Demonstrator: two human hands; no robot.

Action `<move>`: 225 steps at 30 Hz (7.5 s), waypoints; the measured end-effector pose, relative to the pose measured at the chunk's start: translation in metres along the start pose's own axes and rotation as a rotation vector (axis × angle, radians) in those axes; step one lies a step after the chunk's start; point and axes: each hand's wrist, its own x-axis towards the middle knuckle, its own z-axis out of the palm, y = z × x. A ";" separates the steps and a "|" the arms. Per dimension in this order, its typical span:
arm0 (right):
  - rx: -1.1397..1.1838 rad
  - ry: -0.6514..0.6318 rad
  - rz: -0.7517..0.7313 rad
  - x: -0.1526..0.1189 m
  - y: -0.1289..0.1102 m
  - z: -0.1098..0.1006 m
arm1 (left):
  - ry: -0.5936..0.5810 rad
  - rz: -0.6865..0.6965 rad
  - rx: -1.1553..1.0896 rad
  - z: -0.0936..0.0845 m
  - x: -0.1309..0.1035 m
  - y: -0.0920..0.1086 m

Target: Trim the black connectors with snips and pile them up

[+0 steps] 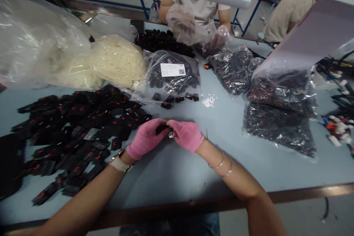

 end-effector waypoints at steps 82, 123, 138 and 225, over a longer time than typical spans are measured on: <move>0.942 0.245 0.536 0.007 -0.011 0.005 | -0.026 0.041 0.010 -0.002 0.001 0.000; 0.929 0.299 0.563 0.006 -0.010 0.003 | -0.034 0.004 -0.029 -0.004 0.001 0.002; 0.915 0.283 0.543 0.006 -0.009 0.004 | -0.034 -0.010 -0.039 -0.003 0.002 0.002; 0.111 -0.278 0.489 0.011 0.003 -0.026 | -0.081 0.344 0.172 0.003 -0.004 0.006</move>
